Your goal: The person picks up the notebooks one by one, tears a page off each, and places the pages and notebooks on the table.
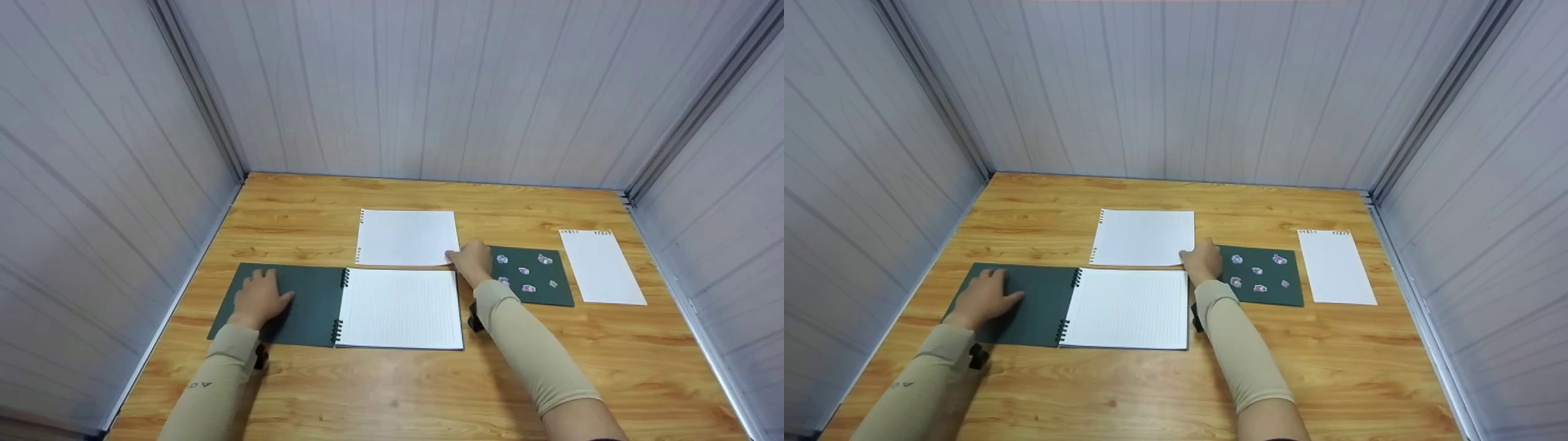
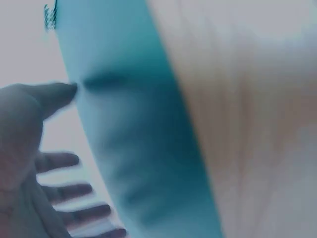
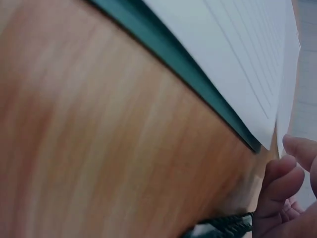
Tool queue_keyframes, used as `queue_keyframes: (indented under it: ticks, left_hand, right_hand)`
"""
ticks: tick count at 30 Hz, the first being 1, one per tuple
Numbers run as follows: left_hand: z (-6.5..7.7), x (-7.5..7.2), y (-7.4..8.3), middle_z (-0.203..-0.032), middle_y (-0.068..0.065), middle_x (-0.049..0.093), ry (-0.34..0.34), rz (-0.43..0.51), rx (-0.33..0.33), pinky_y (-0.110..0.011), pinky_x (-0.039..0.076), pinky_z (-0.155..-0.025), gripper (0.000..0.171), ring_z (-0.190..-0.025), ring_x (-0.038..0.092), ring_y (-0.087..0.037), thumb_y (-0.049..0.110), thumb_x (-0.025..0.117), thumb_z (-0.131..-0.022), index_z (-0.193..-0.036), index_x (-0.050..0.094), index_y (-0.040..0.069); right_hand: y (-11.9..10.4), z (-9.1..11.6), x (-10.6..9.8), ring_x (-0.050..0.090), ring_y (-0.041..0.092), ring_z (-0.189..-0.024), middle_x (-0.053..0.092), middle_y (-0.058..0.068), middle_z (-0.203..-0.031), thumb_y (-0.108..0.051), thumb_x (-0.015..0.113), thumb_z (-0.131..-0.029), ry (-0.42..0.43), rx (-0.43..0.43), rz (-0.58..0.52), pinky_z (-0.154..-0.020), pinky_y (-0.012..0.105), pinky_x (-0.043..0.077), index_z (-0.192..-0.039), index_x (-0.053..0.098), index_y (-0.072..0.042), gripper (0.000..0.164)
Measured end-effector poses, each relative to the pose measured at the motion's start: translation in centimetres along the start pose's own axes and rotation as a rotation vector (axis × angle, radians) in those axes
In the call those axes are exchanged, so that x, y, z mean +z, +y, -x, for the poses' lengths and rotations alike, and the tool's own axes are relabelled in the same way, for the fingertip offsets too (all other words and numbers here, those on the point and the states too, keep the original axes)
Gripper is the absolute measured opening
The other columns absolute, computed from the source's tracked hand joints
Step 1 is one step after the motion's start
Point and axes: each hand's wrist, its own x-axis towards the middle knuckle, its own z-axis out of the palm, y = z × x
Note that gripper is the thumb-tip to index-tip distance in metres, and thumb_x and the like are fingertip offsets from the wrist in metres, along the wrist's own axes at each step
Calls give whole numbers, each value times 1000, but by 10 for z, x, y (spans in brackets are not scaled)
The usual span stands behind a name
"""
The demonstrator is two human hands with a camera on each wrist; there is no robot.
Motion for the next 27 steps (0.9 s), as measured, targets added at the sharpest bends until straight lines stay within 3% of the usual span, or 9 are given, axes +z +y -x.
queue_keyframes:
  ticks: [3,7,11,14,16,21,24,27]
  left_hand:
    - [7,-12,-12,-145,-53,44,-63,-2,-93,-77,52,-98,84,-130,49,-69,42,70,-105,-151,40,-21]
    - [16,-23,-26,-138,-55,47,-138,6,-171,-73,55,-94,94,-123,54,-69,52,69,-103,-147,39,-26]
    - [22,-28,-36,-116,-44,64,-159,40,-204,-54,59,-73,84,-95,67,-51,58,74,-98,-124,60,-21]
    - [23,-30,-40,-94,-29,68,-162,57,-220,-40,49,-59,70,-75,61,-33,57,78,-95,-102,68,-12]
    - [24,-32,-42,-85,-20,65,-168,59,-224,-36,45,-56,65,-71,57,-28,56,80,-94,-94,69,-8]
    - [25,-39,-43,-88,-19,65,-182,67,-207,-37,48,-60,64,-75,58,-28,51,82,-93,-99,70,-12]
    - [25,-42,-45,-97,-27,68,-189,85,-201,-40,52,-64,69,-79,60,-31,49,83,-93,-109,69,-17]
    - [23,-44,-49,-114,-38,67,-211,116,-225,-49,55,-72,81,-89,63,-39,51,83,-92,-124,62,-21]
  right_hand:
    - [-1,5,-7,43,13,-55,44,-4,-59,-26,80,-99,5,-23,-1,-51,30,33,-67,51,-15,44]
    - [-1,20,-15,54,19,-71,58,2,-79,-25,80,-99,-11,-108,6,-63,33,43,-87,63,-9,26]
    - [4,39,-17,65,26,-91,72,14,-104,-26,78,-100,-90,-267,38,-81,41,55,-112,71,-1,29]
    - [9,53,-16,69,30,-103,74,19,-118,-25,78,-101,-165,-388,83,-93,49,59,-123,73,2,36]
    - [13,63,-14,69,32,-111,74,20,-126,-25,79,-100,-205,-449,129,-100,52,58,-127,72,2,39]
    - [22,83,-12,64,39,-135,66,24,-147,-27,81,-99,-317,-559,260,-117,56,51,-137,69,3,50]
    - [27,91,-11,53,44,-150,56,26,-159,-30,83,-97,-382,-605,315,-126,58,41,-143,66,4,59]
    - [31,95,-10,47,46,-154,51,28,-162,-31,85,-95,-422,-630,351,-129,59,37,-144,65,5,64]
